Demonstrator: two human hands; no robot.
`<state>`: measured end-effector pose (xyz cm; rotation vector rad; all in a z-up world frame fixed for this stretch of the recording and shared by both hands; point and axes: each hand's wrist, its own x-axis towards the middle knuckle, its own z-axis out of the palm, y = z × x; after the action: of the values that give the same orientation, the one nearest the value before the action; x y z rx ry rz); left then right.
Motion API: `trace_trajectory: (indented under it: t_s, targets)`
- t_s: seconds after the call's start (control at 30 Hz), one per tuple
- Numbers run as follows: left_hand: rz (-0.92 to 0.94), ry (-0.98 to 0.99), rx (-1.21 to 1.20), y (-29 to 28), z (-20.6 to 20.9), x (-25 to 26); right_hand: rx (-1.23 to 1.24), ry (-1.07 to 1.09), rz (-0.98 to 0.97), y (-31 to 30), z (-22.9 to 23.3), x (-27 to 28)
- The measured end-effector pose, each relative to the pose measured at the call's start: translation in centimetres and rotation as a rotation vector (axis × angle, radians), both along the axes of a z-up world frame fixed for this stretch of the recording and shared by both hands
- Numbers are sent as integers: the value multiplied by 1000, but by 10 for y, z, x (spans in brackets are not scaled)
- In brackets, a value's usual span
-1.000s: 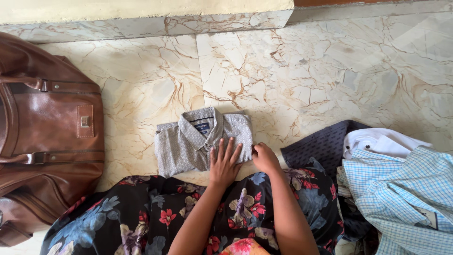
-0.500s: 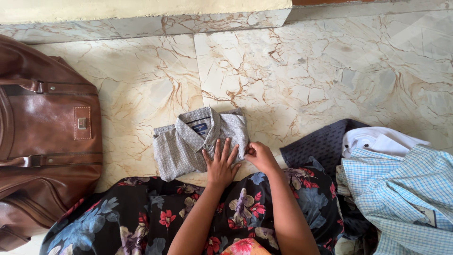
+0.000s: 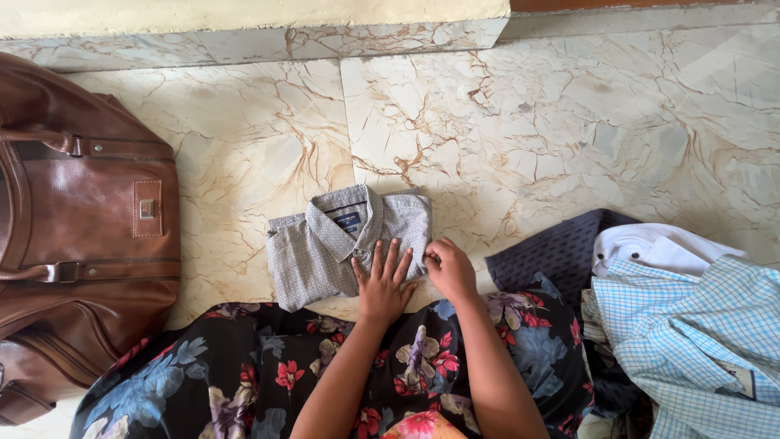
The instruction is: The person folds a grey collared shirt and other items by hand on a tiled floor and places them into a brown leather duffle bag.
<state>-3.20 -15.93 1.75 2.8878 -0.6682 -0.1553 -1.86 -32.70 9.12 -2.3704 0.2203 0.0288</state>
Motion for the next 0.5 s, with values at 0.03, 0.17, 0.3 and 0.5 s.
trace_trajectory:
  t_s: [0.03, 0.17, 0.3, 0.5]
  targets:
    - [3, 7, -1, 0, 1, 0, -10, -17, -4, -3, 0, 0]
    - [21, 55, 0, 3, 4, 2, -137, -70, 30, -22, -10, -5]
    - [29, 92, 3, 4, 4, 4, -171, -82, -131, -66, -17, -6]
    - [5, 53, -74, 8, 10, 2, 69, 85, -294, -41, -51, 20]
